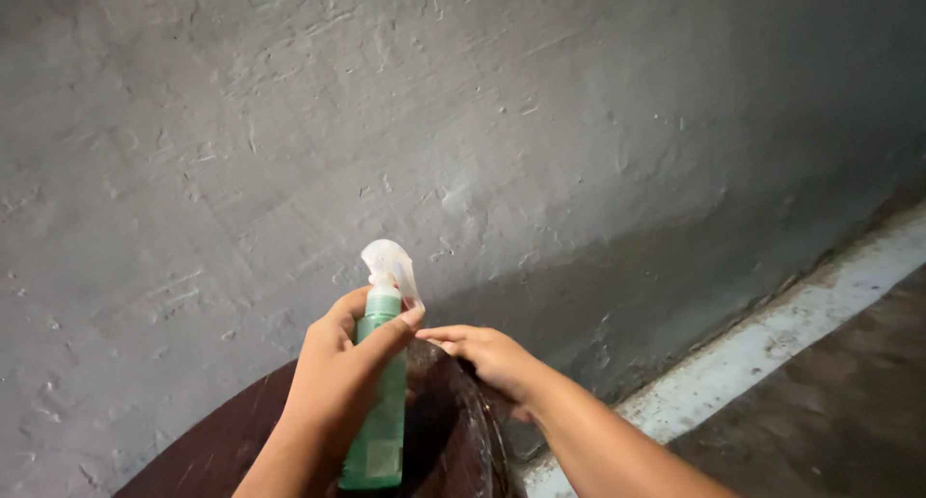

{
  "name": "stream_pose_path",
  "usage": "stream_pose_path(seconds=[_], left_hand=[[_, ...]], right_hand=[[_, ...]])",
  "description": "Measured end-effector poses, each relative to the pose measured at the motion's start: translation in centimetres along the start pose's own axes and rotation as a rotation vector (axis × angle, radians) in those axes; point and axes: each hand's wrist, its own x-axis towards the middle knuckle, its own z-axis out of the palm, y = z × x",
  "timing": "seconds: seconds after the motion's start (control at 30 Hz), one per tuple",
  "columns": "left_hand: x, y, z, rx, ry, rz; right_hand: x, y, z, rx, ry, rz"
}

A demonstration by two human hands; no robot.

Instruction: The person sprays a dark wooden stool with liquid from a green bottle, wipes the surface with a small cloth, and then places a pink patterned cloth over the top of the stool.

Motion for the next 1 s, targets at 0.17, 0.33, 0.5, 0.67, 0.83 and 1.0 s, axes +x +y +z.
stream_pose_path(seconds=[0.17,0.33,0.5,0.67,0.83,1.0], left_hand=[[0.6,-0.7,-0.2,0.016,0.006,0.127],[0.2,-0.5,0.2,0.033,0.0,0.101],[-0.3,0.1,0.4,0.076,0.046,0.055],[-0.1,-0.3,0.5,0.043,0.012,0.151],[-0.4,-0.3,0.5,0.105,0.04,0.152],[-1.0,0.1,0.6,0.065,0.001,0.171]], right_hand=[[-7.9,0.9,0.8,-0.16,0.094,-0.245],[-11.7,6.6,0.7,-0.44,0.372,-0.471],[-9.2,14.5,-0.6,-0.72,0.27,-0.725],[-10.2,14.9,-3.5,-0.75,-0.032,-0.907],[-14.3,8.5,2.1,-0.567,0.536,-0.734],[-15.6,4.6,4.2,-0.482,0.484,-0.716]])
